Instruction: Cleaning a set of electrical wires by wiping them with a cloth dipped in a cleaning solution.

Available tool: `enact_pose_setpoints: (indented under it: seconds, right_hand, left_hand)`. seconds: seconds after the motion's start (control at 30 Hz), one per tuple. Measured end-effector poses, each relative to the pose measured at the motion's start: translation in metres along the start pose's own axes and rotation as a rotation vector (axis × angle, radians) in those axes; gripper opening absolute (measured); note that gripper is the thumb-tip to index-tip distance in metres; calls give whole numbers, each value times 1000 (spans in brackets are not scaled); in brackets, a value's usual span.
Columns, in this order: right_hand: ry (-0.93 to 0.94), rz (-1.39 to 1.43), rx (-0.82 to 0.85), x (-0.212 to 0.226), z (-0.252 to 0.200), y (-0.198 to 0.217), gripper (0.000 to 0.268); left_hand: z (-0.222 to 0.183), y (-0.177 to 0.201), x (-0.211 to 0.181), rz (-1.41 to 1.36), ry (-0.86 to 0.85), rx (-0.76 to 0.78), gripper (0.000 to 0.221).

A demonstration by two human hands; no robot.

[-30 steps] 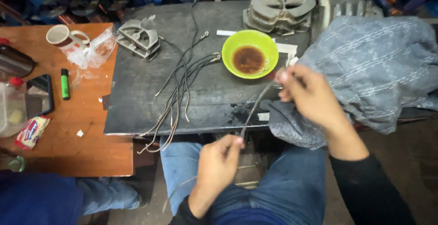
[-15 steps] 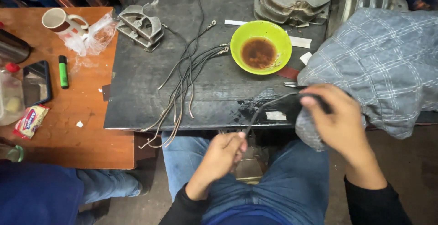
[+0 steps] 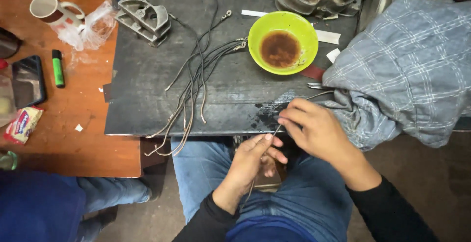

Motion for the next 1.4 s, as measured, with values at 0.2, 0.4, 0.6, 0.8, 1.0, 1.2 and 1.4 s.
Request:
enact_pose_setpoints:
  seconds: [0.2,0.4,0.6,0.8,1.0,1.2,1.4]
  right_hand:
    - [-30,127,27,-9,3,-2,13]
    - [-77,153,-205,-21,-9,18,16]
    - [-108,94,-137,-22,-15,8,17]
    - [-44,-133,-145,-9,-21,-2,14]
    - [31,-124,-178,34,-36,-27,25]
    - [-1,-234,-177,-16,-39,-7,24]
    - [39,-148,-214,49,-38,-22,24]
  left_hand:
    - [-65,-37,-74,1223,-1095,-241,15]
    - [-39,-21,-64,1188,-903,-173,19]
    - [-44,-32,-67,1336,-961,-266,27]
    - [-50,-37,-71,1392,-988,-277,30]
    - [-47,-36,-71,1421,-938,-275,30]
    - [-52,-41,-78,1443,-958,-257,33]
    - [-52,-41,-75,1490,-917,-251,26]
Point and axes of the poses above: each hand's wrist, its own z-axis towards the middle knuckle, its own y-axis out of the back of the hand, x = y × z, the point moved 9 cm from there along z, towards the middle knuckle, and after that the axes turned 10 degrees about -z, right-handed, at the moved point
